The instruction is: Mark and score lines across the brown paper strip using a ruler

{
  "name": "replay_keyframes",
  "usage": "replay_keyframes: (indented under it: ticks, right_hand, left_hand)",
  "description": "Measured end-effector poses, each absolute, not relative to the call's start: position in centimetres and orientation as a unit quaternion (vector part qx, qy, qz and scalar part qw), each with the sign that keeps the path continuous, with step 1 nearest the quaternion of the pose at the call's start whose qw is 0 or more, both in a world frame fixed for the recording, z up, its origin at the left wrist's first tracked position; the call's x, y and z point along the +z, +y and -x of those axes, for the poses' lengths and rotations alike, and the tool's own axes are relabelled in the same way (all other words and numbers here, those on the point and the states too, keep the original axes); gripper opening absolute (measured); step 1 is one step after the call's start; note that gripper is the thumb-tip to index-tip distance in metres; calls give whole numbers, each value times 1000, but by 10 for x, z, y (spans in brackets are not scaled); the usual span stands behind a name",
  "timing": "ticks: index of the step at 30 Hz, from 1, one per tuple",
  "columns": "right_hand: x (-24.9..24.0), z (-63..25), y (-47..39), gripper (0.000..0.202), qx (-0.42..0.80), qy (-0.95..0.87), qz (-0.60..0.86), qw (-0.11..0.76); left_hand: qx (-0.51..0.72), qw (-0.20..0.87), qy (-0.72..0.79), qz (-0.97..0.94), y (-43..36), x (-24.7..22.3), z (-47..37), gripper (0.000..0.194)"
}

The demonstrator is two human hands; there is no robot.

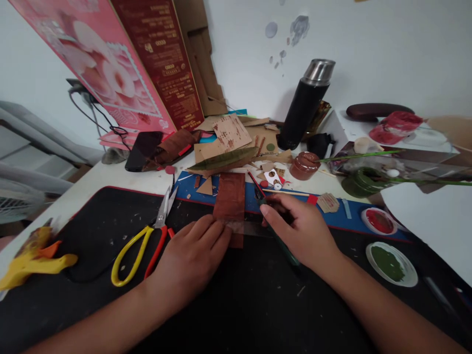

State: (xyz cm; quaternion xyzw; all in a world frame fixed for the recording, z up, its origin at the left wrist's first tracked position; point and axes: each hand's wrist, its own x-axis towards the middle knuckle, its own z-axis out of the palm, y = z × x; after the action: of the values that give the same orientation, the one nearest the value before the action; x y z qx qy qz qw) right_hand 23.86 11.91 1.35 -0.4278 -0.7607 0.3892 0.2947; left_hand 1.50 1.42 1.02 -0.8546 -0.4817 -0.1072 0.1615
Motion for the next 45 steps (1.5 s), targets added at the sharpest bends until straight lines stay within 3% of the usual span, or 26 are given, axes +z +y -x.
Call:
replay_keyframes:
  ticks: [7, 25, 45]
  right_hand:
    - [10, -237, 119, 31, 429, -737, 429, 298]
    - [11, -235, 122, 28, 458, -714, 449, 282]
    - [16, -231, 126, 21, 475, -694, 463, 278]
  left_hand:
    - [-121, 146, -507, 841, 13, 5, -12, 30]
    - [-158, 66, -539, 825, 16, 5, -10, 23]
    - [-173, 45, -578, 796, 17, 13, -6, 12]
